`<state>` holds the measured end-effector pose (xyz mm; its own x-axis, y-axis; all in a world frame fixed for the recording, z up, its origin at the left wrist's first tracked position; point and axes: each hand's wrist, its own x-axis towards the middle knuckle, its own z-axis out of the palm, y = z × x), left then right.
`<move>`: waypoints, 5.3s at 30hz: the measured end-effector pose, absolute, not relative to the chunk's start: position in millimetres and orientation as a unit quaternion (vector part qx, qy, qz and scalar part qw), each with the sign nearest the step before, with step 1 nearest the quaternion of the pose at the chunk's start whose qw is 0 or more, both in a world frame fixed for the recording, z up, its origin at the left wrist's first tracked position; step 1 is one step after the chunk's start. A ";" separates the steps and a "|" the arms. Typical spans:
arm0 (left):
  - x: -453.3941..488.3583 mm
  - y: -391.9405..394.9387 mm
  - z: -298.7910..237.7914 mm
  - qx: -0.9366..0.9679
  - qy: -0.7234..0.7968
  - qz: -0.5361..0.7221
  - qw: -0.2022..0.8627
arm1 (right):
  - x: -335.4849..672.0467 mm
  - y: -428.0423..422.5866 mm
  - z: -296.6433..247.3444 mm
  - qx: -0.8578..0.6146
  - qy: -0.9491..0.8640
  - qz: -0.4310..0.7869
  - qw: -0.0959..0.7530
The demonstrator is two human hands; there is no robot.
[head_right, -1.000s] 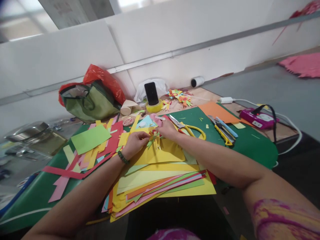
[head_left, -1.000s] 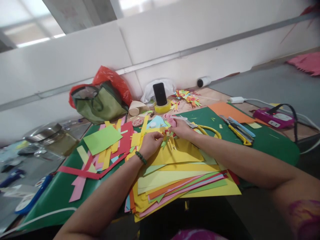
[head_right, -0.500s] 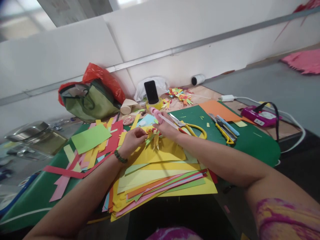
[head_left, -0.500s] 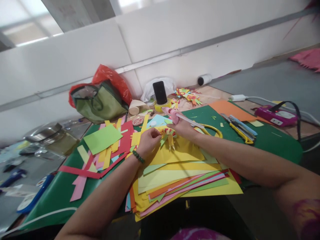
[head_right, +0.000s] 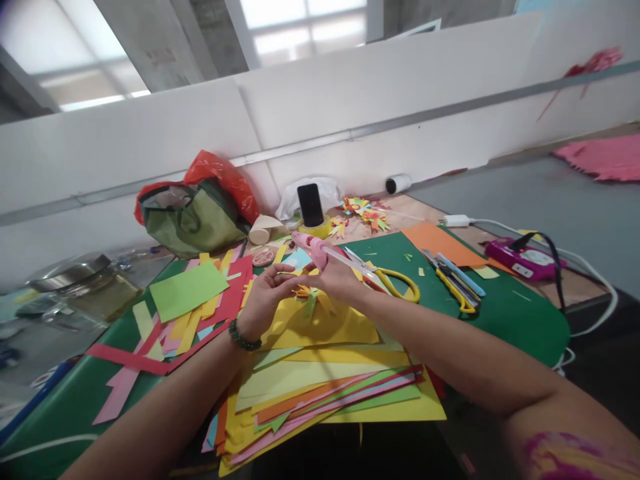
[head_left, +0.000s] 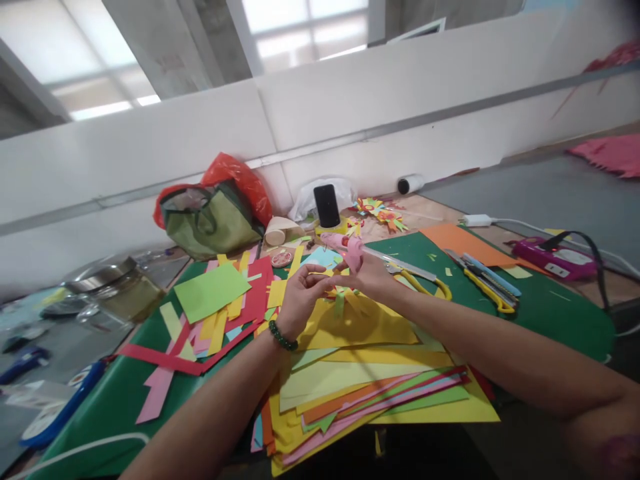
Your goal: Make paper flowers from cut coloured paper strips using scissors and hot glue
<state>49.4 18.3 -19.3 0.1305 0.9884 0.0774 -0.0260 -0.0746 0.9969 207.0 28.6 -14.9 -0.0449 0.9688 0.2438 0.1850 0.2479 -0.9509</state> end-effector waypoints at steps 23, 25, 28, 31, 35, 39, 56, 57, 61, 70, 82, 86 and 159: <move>45.7 19.6 -22.3 0.528 0.427 0.539 0.498 | 212.2 25.3 -14.5 -0.464 -0.590 0.389 0.534; 45.4 20.3 -23.4 0.532 0.429 0.536 0.496 | 212.2 26.6 -15.9 -0.470 -0.580 0.390 0.539; 46.1 19.8 -25.3 0.566 0.422 0.532 0.467 | 211.2 29.9 -20.2 -0.461 -0.566 0.422 0.537; 47.5 18.3 -26.1 0.603 0.425 0.534 0.413 | 209.5 31.5 -22.4 -0.431 -0.540 0.483 0.538; 47.1 17.6 -23.0 0.589 0.430 0.540 0.420 | 209.8 33.6 -22.3 -0.406 -0.518 0.513 0.551; 44.6 17.5 -17.3 0.519 0.460 0.491 0.527 | 212.2 36.2 -24.4 -0.422 -0.490 0.504 0.573; 39.9 17.0 -12.6 0.418 0.405 0.444 0.681 | 209.6 32.1 -25.3 -0.426 -0.520 0.489 0.556; 40.1 17.0 -13.3 0.424 0.401 0.455 0.672 | 209.9 32.5 -24.6 -0.430 -0.517 0.484 0.560; 39.9 16.7 -14.3 0.449 0.384 0.477 0.651 | 210.7 34.6 -22.5 -0.446 -0.512 0.470 0.564; 40.1 17.8 -19.7 0.478 0.387 0.447 0.650 | 210.2 35.3 -25.4 -0.414 -0.521 0.532 0.524; 42.1 15.3 -15.7 0.521 0.410 0.475 0.578 | 209.7 28.5 -21.8 -0.437 -0.534 0.506 0.518; 37.2 14.4 -22.2 0.699 0.423 0.476 0.325 | 213.6 35.4 -23.6 -0.435 -0.516 0.496 0.546; 18.7 4.2 -19.7 0.894 0.404 0.114 0.160 | 268.1 28.0 12.2 -0.511 -0.786 0.318 0.139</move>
<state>18.7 4.2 -19.7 0.6481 0.7580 0.0741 0.6851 -0.6227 0.3781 268.1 28.0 12.2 -0.4394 0.8920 -0.1063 0.7149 0.2756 -0.6426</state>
